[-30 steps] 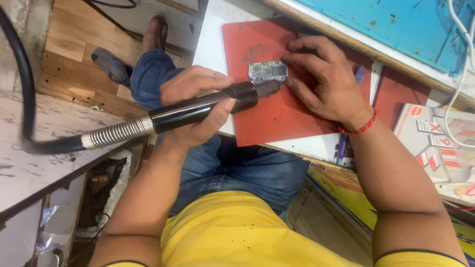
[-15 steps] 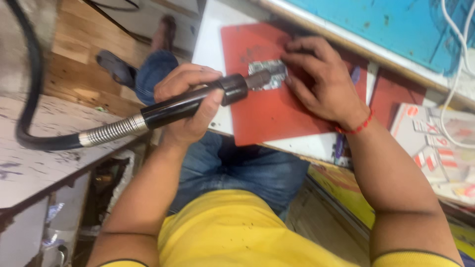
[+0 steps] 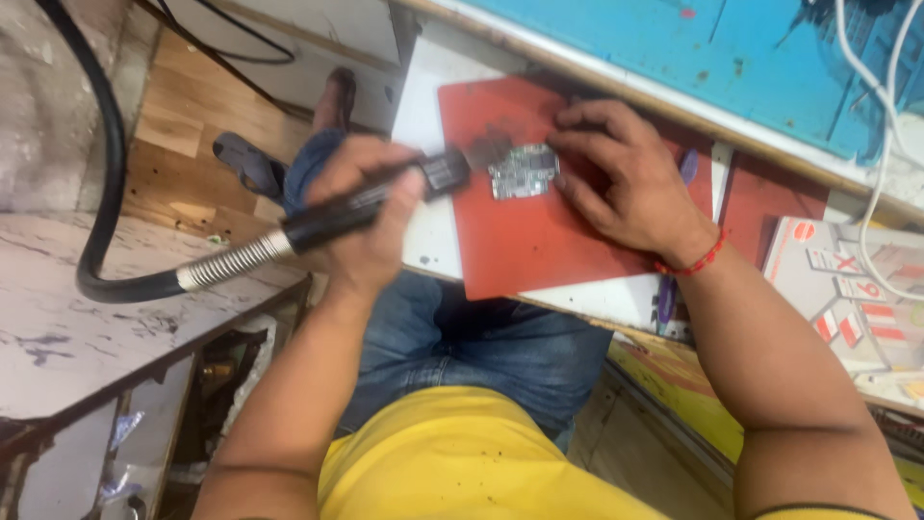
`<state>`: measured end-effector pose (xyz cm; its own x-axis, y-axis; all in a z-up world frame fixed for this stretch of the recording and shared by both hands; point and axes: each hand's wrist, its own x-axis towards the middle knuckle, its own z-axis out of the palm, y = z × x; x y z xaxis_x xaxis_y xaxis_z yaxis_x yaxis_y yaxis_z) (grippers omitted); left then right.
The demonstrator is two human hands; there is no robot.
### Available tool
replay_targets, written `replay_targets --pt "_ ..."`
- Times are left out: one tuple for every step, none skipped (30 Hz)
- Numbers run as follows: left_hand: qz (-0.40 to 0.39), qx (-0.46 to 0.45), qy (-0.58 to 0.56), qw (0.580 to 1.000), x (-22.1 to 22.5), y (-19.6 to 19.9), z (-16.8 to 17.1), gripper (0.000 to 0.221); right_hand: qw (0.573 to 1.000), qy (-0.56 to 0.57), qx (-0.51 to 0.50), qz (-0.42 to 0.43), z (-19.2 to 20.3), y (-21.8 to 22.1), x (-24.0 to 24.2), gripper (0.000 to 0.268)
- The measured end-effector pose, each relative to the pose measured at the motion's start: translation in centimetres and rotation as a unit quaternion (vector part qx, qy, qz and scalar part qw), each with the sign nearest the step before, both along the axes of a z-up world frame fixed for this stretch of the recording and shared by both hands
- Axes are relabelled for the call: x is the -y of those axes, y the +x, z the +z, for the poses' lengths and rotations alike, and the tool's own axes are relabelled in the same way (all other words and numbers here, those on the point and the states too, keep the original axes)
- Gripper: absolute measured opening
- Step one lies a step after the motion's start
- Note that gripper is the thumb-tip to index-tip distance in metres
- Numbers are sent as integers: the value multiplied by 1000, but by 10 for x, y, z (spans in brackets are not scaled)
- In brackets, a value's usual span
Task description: The person scrapes a small circuit board with a toothbrush on a red mat, then uses a hot air gun to heat the board. The person handles the board and tools directly without visible intermediate containers.
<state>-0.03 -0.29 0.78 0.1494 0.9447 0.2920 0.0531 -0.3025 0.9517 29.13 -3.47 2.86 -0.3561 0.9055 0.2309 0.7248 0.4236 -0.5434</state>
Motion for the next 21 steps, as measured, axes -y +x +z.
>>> replay_targets --pt "-28 -4 23 999 2 -1 0 22 1000 4 -6 5 -1 1 2 37" --pt "-59 -8 48 997 1 -3 -1 21 1000 9 -12 6 -3 2 3 37" --pt "-90 -11 73 993 1 -3 -1 21 1000 1 -10 4 -4 2 6 37" --pt "-82 -11 77 994 0 -2 -2 21 1000 -4 -6 8 -5 4 4 36" --pt "-73 -10 82 994 1 -1 -4 21 1000 -8 -2 11 -6 5 2 36" --pt "-63 -11 84 994 3 0 -5 21 1000 -2 0 14 -7 6 1 36" --pt "-57 -10 75 995 3 -2 -7 21 1000 4 2 18 -9 7 0 36" --pt "-56 -10 63 996 3 -5 -10 22 1000 7 3 16 -10 7 3 37" --pt "-67 -13 68 995 4 -6 -12 22 1000 1 -1 16 -12 8 5 34" --pt "-79 -14 76 994 2 -6 -15 23 1000 0 -2 16 -13 9 5 32" --pt "-103 -19 102 989 1 -6 -17 23 1000 0 -4 16 -13 9 5 30" --pt "-124 -21 131 983 -1 -5 -19 23 1000 -4 -7 18 -12 10 4 31" --pt "-85 0 98 992 -3 -4 -20 23 1000 -8 -11 21 -11 10 2 31" --pt "-45 22 64 997 -2 -3 -21 24 1000 -14 -15 23 -10 10 4 31" --pt "-47 23 58 997 -1 -2 -21 23 999 -16 -14 25 -9 9 5 34" --pt "-48 23 55 997 -3 0 -21 23 999 -14 -12 27 -8 8 4 37" --pt "-91 2 82 992 -3 1 -19 22 999 -13 -11 29 -6 7 4 39" --pt "-130 -19 110 985 -4 2 -18 21 1000 -5 5 24 -5 6 2 39" --pt "-103 -16 96 990 -4 2 -17 22 1000 3 21 19 -5 5 1 39" --pt "-75 -13 78 994 0 0 -17 23 999 6 37 15 -5 4 1 39" --pt "-47 -10 59 997 2 -1 -17 24 999 10 31 17 -7 4 2 37"
